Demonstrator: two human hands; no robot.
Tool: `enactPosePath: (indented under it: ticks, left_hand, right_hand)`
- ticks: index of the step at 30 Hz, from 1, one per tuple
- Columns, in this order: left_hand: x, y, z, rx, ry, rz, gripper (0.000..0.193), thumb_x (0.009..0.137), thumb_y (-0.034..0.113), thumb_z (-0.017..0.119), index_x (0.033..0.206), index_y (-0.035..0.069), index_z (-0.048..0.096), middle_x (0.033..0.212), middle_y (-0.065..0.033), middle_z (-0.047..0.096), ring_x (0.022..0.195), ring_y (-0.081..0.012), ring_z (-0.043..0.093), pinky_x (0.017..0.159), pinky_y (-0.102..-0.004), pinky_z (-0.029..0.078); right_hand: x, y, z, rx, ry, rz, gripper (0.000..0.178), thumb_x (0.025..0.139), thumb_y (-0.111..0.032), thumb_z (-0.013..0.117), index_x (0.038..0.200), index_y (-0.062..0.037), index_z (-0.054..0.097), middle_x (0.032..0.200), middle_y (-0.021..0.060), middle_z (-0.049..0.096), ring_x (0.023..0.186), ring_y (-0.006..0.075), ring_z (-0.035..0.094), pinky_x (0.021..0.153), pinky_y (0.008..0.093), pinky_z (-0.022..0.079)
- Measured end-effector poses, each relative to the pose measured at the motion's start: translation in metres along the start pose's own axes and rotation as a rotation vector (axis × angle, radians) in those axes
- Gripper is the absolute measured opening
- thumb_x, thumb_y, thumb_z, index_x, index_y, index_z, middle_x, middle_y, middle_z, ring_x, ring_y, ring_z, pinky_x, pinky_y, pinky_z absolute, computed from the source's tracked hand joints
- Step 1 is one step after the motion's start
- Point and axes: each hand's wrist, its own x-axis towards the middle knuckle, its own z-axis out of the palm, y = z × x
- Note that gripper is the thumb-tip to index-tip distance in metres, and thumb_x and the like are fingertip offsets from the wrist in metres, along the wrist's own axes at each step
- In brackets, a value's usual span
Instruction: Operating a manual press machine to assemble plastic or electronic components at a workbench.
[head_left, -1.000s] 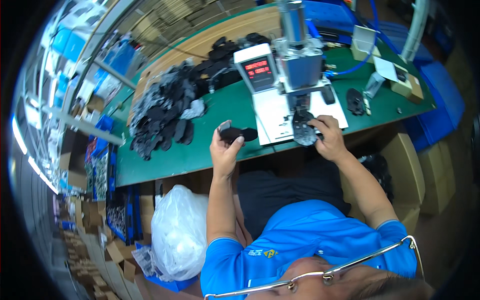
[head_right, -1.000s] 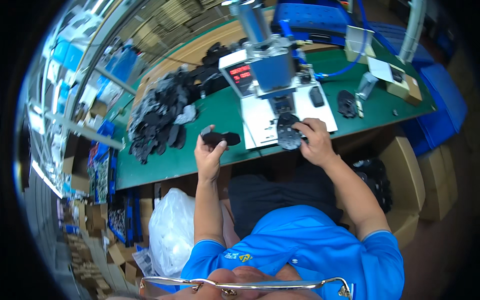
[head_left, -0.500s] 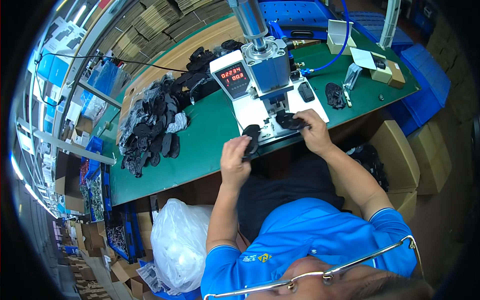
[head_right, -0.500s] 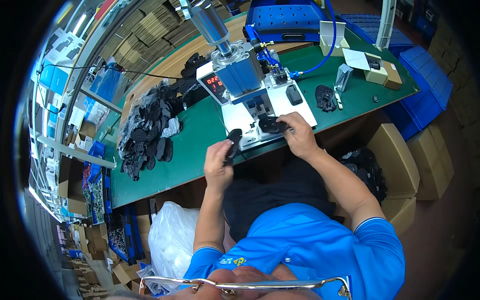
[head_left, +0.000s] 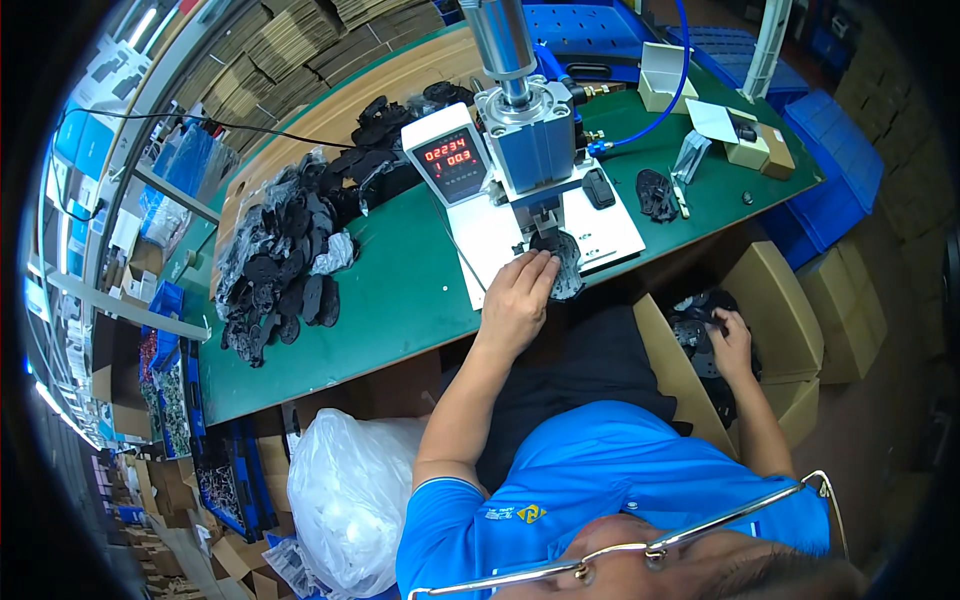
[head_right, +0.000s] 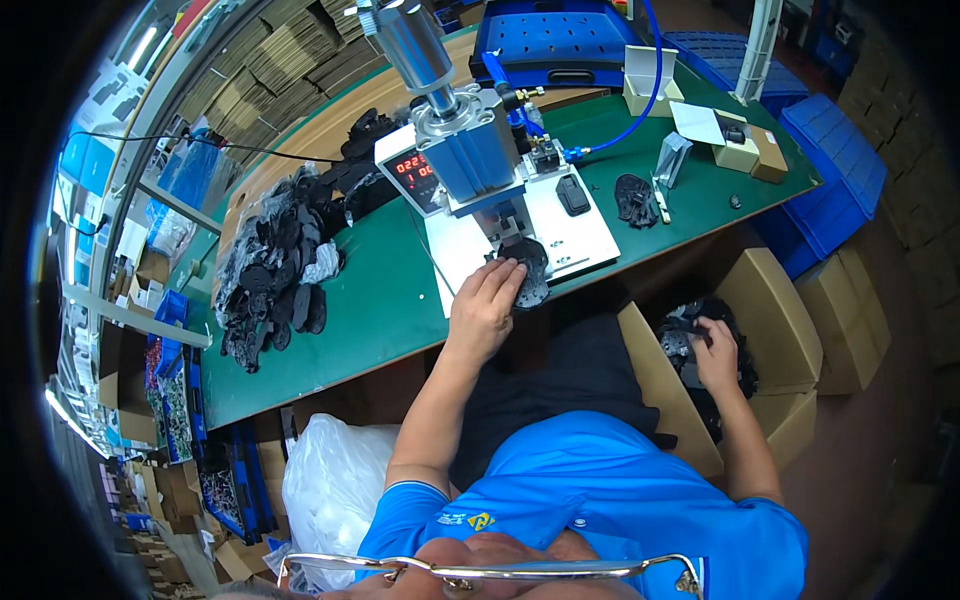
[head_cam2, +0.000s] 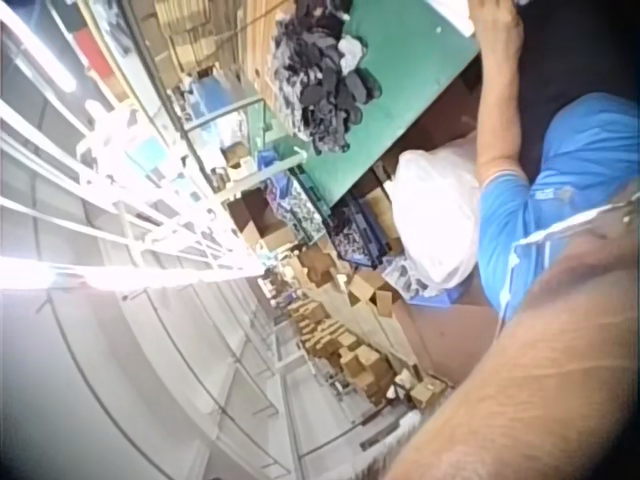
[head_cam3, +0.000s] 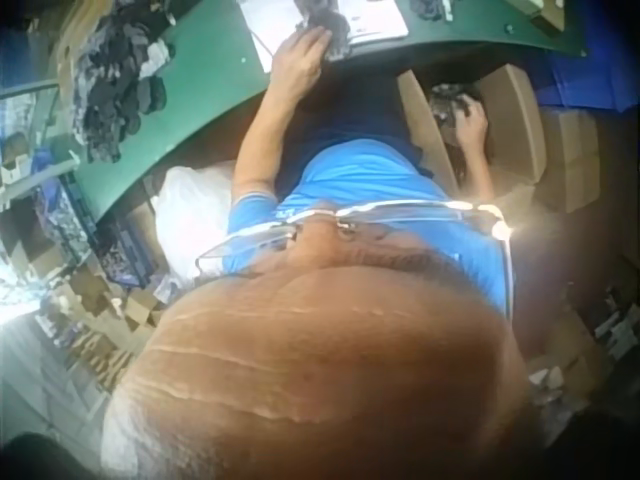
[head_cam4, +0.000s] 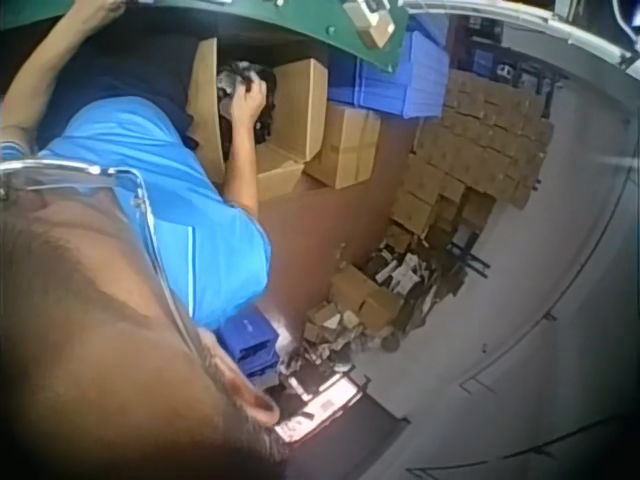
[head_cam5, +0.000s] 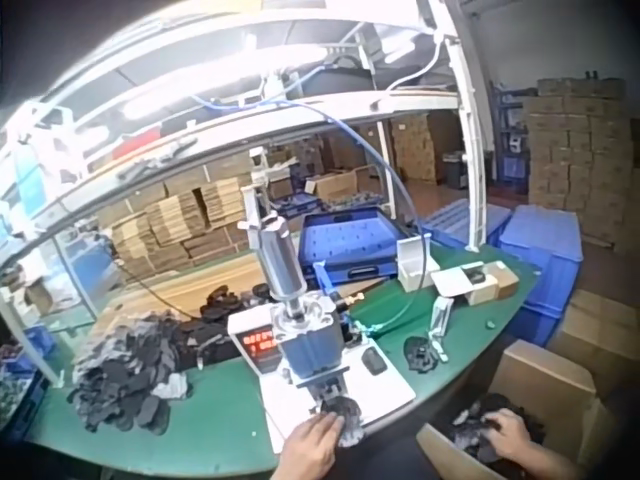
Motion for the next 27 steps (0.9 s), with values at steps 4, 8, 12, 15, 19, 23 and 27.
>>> enactPosePath:
  ticks: [4, 8, 12, 15, 19, 23, 27]
  left_hand:
    - [0.003, 0.003, -0.005, 0.023, -0.049, -0.026, 0.046, 0.087, -0.003, 0.074, 0.133, -0.001, 0.079, 0.135, -0.0173, 0.08, 0.127, -0.0358, 0.075, 0.105, -0.0478, 0.062]
    - [0.005, 0.008, -0.006, 0.04, -0.079, -0.048, 0.046, 0.089, -0.003, 0.074, 0.134, -0.001, 0.079, 0.135, -0.0169, 0.08, 0.129, -0.0357, 0.074, 0.106, -0.0484, 0.062]
    - [-0.001, 0.007, -0.005, 0.035, -0.07, -0.068, 0.053, 0.084, -0.007, 0.072, 0.136, 0.0, 0.078, 0.137, -0.0155, 0.079, 0.13, -0.0364, 0.074, 0.109, -0.0487, 0.061]
    - [0.002, 0.008, -0.001, 0.025, -0.064, -0.07, 0.059, 0.08, -0.01, 0.071, 0.137, 0.001, 0.077, 0.138, -0.0142, 0.079, 0.13, -0.0368, 0.074, 0.112, -0.0484, 0.061]
    - [0.003, 0.009, -0.002, 0.021, -0.064, -0.088, 0.056, 0.082, -0.009, 0.071, 0.137, 0.001, 0.077, 0.138, -0.0147, 0.079, 0.131, -0.0373, 0.074, 0.112, -0.0488, 0.061]
    - [-0.006, 0.007, -0.006, 0.03, -0.073, -0.114, 0.048, 0.091, -0.004, 0.069, 0.138, 0.0, 0.077, 0.144, -0.0159, 0.078, 0.136, -0.0355, 0.072, 0.11, -0.0493, 0.059]
    - [-0.01, 0.009, -0.01, -0.052, -0.072, -0.109, 0.062, 0.084, -0.006, 0.073, 0.147, 0.001, 0.071, 0.148, -0.0196, 0.074, 0.141, -0.0406, 0.069, 0.12, -0.0524, 0.055]
  right_hand:
    - [-0.035, 0.046, -0.022, -0.247, -0.222, 0.32, 0.035, 0.098, -0.014, 0.084, 0.13, -0.0002, 0.079, 0.112, 0.0199, 0.074, 0.102, 0.0386, 0.075, 0.094, 0.0463, 0.06]
    - [-0.046, 0.064, -0.013, -0.481, -0.352, 0.158, 0.064, 0.097, -0.009, 0.083, 0.158, -0.0104, 0.064, 0.115, 0.0201, 0.073, 0.102, 0.0421, 0.073, 0.096, 0.0509, 0.059]
    - [0.018, -0.045, 0.011, -0.117, -0.253, 0.012, 0.06, 0.102, -0.007, 0.075, 0.16, -0.0139, 0.061, 0.118, 0.0211, 0.072, 0.113, 0.0414, 0.074, 0.1, 0.0483, 0.06]
    - [0.059, -0.13, 0.029, 0.108, -0.157, -0.273, 0.051, 0.1, -0.006, 0.076, 0.15, -0.0074, 0.068, 0.115, 0.0206, 0.072, 0.109, 0.0398, 0.075, 0.098, 0.0456, 0.061]
    - [0.1, -0.203, 0.06, 0.152, -0.144, -0.584, 0.047, 0.095, -0.003, 0.078, 0.142, -0.0062, 0.074, 0.122, 0.019, 0.073, 0.113, 0.0403, 0.073, 0.101, 0.0489, 0.059]
    - [0.121, -0.225, 0.098, 0.153, -0.185, -0.833, 0.047, 0.087, -0.002, 0.08, 0.134, -0.0077, 0.078, 0.126, 0.0179, 0.073, 0.119, 0.0399, 0.07, 0.105, 0.0508, 0.056]
    - [0.122, -0.209, 0.123, 0.144, -0.113, -0.793, 0.048, 0.08, 0.0, 0.078, 0.127, -0.0078, 0.08, 0.124, 0.0179, 0.073, 0.118, 0.042, 0.068, 0.104, 0.0521, 0.054]
